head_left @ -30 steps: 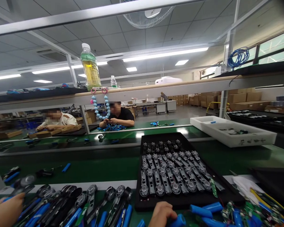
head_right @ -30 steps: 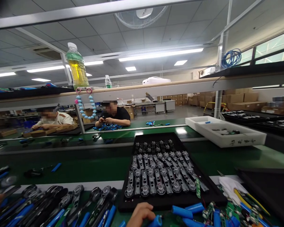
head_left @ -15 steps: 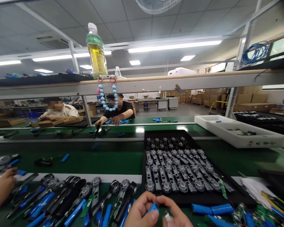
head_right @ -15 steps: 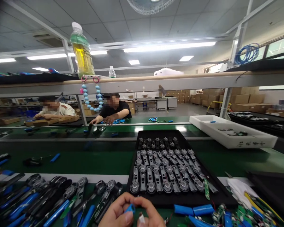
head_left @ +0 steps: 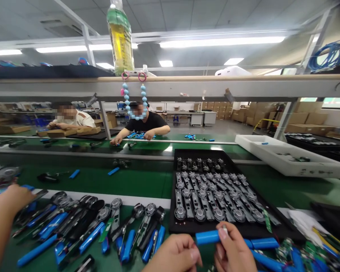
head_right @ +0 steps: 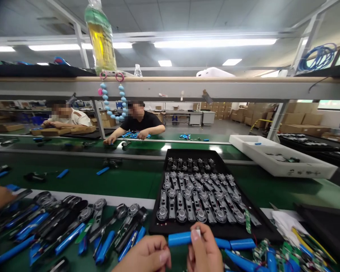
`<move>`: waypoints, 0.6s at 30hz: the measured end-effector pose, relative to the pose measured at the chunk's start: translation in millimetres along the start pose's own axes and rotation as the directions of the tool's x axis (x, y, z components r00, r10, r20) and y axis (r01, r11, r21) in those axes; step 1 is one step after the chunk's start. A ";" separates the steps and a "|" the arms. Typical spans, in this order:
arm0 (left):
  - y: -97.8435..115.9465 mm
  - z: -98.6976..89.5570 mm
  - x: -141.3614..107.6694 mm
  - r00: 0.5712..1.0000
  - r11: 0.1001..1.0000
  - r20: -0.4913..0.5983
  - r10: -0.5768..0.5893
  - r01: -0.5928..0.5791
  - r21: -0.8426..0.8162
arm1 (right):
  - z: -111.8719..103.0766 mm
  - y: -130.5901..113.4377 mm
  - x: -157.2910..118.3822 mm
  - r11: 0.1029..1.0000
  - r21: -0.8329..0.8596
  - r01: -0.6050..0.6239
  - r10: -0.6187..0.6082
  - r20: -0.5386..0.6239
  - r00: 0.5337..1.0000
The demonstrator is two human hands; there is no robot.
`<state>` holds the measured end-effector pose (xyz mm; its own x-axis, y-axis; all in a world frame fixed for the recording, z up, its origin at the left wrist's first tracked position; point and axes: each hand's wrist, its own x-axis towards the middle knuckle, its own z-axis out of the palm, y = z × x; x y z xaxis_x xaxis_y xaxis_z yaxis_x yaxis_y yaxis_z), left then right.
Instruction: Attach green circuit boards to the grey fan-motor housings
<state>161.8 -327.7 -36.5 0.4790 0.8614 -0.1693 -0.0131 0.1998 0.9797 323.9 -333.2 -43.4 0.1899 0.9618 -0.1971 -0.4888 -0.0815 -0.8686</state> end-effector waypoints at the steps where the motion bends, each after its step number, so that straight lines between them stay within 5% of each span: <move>1: 0.6 0.3 -1.0 1.000 1.000 -0.014 -0.006 0.006 0.006 | 0.8 -4.1 -0.9 0.999 0.030 -0.012 0.012 -0.018 1.000; 6: 19.1 -2.6 -8.3 0.963 0.986 -0.242 0.121 -0.089 0.139 | 6.2 -6.2 -3.4 0.999 0.046 -0.009 0.008 0.039 0.999; 9: 38.7 -9.3 -12.9 0.826 0.875 -0.383 0.413 -0.245 0.417 | 8.5 -1.2 -2.9 0.998 -0.061 -0.027 0.032 0.076 0.997; 11: 46.8 -15.2 -13.8 0.762 0.824 -0.412 0.500 -0.272 0.497 | 9.0 1.0 -2.1 0.995 -0.092 -0.042 0.051 0.087 0.995; 18: 24.5 -31.7 2.4 0.849 0.879 -0.451 0.274 -0.030 0.477 | 4.0 -0.7 -1.6 0.994 -0.090 -0.060 0.076 0.183 0.980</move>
<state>134.9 -306.0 -16.2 0.0070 0.9971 0.0760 0.3925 -0.0726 0.9169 320.6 -333.6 -40.7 -0.0069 0.9844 -0.1758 -0.4207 -0.1623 -0.8926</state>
